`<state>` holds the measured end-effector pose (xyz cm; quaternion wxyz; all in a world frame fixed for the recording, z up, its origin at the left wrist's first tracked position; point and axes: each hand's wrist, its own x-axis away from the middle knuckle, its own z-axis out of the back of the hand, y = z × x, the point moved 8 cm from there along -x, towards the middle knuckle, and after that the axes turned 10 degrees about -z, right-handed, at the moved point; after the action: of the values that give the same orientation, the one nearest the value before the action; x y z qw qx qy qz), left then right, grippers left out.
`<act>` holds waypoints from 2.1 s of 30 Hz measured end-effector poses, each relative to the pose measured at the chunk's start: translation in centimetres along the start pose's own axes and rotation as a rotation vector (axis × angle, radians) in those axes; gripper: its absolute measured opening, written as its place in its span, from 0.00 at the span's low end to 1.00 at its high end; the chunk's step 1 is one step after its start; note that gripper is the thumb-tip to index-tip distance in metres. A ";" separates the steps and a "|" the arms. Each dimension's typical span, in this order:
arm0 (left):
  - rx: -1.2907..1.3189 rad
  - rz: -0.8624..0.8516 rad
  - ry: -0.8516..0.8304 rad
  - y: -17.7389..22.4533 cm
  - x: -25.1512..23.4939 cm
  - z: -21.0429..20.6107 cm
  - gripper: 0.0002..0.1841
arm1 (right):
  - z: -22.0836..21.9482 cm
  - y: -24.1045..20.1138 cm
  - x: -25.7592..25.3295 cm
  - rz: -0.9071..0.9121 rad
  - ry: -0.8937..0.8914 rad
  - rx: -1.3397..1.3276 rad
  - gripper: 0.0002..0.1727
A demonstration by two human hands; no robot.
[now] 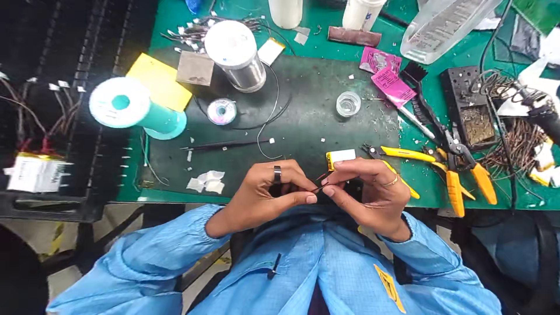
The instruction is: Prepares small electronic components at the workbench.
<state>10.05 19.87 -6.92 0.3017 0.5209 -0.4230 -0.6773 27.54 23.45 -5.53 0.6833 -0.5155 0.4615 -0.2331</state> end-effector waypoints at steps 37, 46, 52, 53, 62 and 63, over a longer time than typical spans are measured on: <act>-1.226 0.048 -0.246 0.5 -7.3 4.8 0.18 | 10.1 0.2 3.6 -0.270 0.016 1.218 0.36; -1.233 0.015 -0.218 1.9 -7.2 3.3 0.11 | 8.9 -0.2 4.0 -0.132 0.168 1.215 0.27; -0.841 -0.146 0.033 7.6 -4.8 3.0 0.11 | 4.8 -4.5 1.8 -0.020 0.142 0.957 0.35; -0.750 -0.146 0.052 7.8 -4.8 2.8 0.11 | 3.7 -4.7 1.2 -0.007 0.122 0.933 0.36; -0.249 -0.117 0.256 7.6 -4.0 2.5 0.07 | -0.1 -4.6 -0.9 -0.024 0.086 0.878 0.34; -0.208 -0.108 0.273 7.4 -3.9 2.6 0.07 | -0.1 -4.5 -0.8 -0.027 0.090 0.875 0.34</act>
<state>8.41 20.43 1.67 0.3718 0.5958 -0.2773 -0.6556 27.77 22.46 -1.08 0.8133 -0.1730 0.3418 -0.4379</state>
